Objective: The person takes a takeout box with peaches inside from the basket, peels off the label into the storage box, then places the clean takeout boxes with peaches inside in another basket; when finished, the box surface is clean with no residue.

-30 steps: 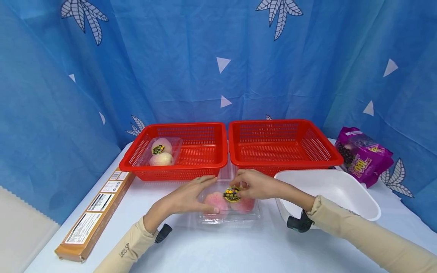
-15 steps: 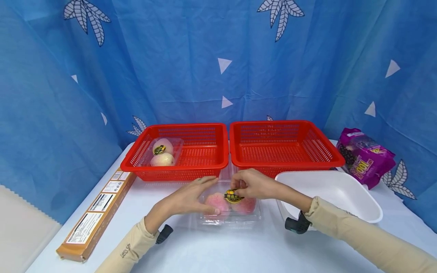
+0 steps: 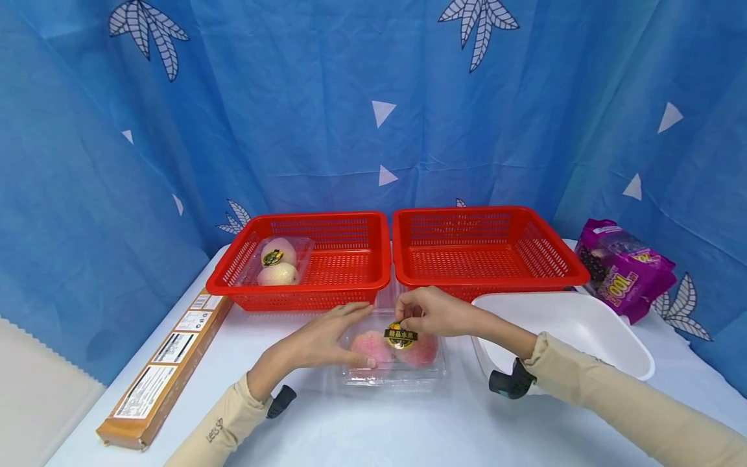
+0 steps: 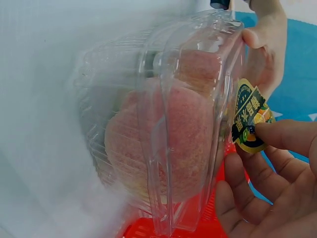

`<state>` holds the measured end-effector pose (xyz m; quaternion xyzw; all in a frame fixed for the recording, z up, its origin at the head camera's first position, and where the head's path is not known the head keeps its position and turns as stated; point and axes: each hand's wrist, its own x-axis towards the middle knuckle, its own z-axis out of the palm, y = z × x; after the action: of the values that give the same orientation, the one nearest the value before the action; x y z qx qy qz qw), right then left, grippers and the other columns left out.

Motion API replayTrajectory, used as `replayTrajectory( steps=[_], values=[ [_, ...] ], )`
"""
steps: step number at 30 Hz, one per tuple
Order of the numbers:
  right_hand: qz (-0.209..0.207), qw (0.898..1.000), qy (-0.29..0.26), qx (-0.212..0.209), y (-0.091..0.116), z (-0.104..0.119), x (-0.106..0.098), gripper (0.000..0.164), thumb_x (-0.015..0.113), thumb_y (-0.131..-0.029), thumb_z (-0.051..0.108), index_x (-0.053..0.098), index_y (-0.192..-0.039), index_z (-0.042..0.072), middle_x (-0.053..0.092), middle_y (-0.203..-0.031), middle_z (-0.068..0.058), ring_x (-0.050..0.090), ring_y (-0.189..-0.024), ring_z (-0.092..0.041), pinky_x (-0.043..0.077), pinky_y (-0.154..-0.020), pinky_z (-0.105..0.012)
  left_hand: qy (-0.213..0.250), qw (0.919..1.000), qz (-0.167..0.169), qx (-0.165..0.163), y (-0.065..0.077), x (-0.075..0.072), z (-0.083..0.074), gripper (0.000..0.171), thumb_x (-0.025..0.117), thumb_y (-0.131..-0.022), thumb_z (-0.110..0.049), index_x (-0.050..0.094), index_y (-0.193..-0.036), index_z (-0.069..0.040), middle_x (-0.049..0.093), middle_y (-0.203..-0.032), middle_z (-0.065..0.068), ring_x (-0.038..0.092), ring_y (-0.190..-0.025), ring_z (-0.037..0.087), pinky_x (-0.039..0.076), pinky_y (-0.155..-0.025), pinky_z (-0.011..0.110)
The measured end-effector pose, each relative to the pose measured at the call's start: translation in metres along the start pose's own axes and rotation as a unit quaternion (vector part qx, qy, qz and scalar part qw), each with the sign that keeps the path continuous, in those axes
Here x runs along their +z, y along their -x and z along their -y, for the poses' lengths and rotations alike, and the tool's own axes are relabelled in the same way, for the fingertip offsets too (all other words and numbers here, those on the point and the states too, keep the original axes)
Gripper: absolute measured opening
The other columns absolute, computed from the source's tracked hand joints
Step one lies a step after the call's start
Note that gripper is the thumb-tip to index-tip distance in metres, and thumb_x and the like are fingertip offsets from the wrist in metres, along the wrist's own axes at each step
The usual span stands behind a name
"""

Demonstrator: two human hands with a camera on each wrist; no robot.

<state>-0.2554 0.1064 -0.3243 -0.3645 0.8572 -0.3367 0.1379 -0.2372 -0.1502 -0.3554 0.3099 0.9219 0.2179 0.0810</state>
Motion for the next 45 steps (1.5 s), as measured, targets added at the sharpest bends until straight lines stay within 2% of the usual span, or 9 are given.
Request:
replayTrajectory(
  steps=[4,15,23,28,33,39,45],
  values=[
    [0.004,1.0,-0.031,0.003,0.001,0.001,-0.002,0.002,0.062,-0.089,0.003,0.061,-0.088,0.004,0.061,-0.083,0.0,0.058,-0.077,-0.015,0.056,-0.066,-0.025,0.002,1.0,0.001,-0.001,0.0,0.0,-0.001,0.095,0.068,-0.073,-0.067,0.035,-0.15,-0.021,0.033,-0.153,0.0,0.03,-0.14,0.028,0.034,-0.107,0.056],
    [0.005,0.998,-0.068,-0.004,0.012,-0.004,-0.013,0.005,0.064,-0.087,0.001,0.061,-0.09,0.004,0.063,-0.086,-0.003,0.059,-0.078,-0.016,0.055,-0.071,-0.027,0.004,1.0,-0.002,0.001,0.0,0.0,-0.001,0.095,0.068,-0.073,-0.067,0.035,-0.15,-0.021,0.034,-0.153,0.0,0.031,-0.14,0.027,0.034,-0.108,0.054],
    [0.02,0.994,-0.099,0.043,0.025,-0.007,-0.028,0.005,0.065,-0.087,0.003,0.062,-0.091,0.004,0.064,-0.084,-0.005,0.06,-0.08,-0.021,0.056,-0.073,-0.034,0.004,1.0,-0.002,-0.001,0.001,0.0,0.0,0.095,0.069,-0.073,-0.066,0.035,-0.15,-0.022,0.034,-0.153,0.0,0.032,-0.14,0.027,0.034,-0.107,0.055],
    [0.022,0.994,-0.095,0.057,0.036,-0.014,-0.037,0.006,0.066,-0.087,0.005,0.062,-0.092,0.003,0.064,-0.083,-0.006,0.059,-0.078,-0.021,0.054,-0.068,-0.03,0.004,1.0,-0.002,-0.001,0.002,0.0,0.0,0.095,0.068,-0.073,-0.066,0.034,-0.15,-0.023,0.033,-0.153,0.0,0.031,-0.14,0.027,0.034,-0.107,0.056],
    [0.023,0.994,-0.095,0.056,0.047,-0.02,-0.049,0.008,0.065,-0.087,0.005,0.061,-0.093,0.001,0.066,-0.089,-0.007,0.062,-0.082,-0.022,0.056,-0.072,-0.031,0.007,1.0,0.0,-0.004,0.002,-0.001,0.0,0.095,0.068,-0.073,-0.067,0.034,-0.15,-0.024,0.033,-0.153,-0.001,0.03,-0.14,0.027,0.035,-0.106,0.056],
    [0.027,0.993,-0.074,0.087,0.064,-0.034,-0.063,0.008,0.067,-0.087,0.008,0.062,-0.093,0.004,0.066,-0.091,-0.006,0.062,-0.087,-0.022,0.057,-0.075,-0.032,0.009,1.0,-0.001,-0.003,0.001,0.0,0.001,0.095,0.068,-0.072,-0.067,0.035,-0.15,-0.024,0.033,-0.153,-0.001,0.031,-0.14,0.027,0.033,-0.107,0.057],
    [0.049,0.99,-0.074,0.113,0.076,-0.052,-0.075,0.009,0.066,-0.087,0.006,0.06,-0.092,0.002,0.065,-0.092,-0.007,0.062,-0.09,-0.023,0.057,-0.077,-0.032,0.012,0.9999,0.001,-0.001,0.001,0.0,0.001,0.094,0.069,-0.073,-0.066,0.034,-0.15,-0.024,0.033,-0.153,-0.001,0.031,-0.14,0.027,0.034,-0.107,0.056]
  ],
)
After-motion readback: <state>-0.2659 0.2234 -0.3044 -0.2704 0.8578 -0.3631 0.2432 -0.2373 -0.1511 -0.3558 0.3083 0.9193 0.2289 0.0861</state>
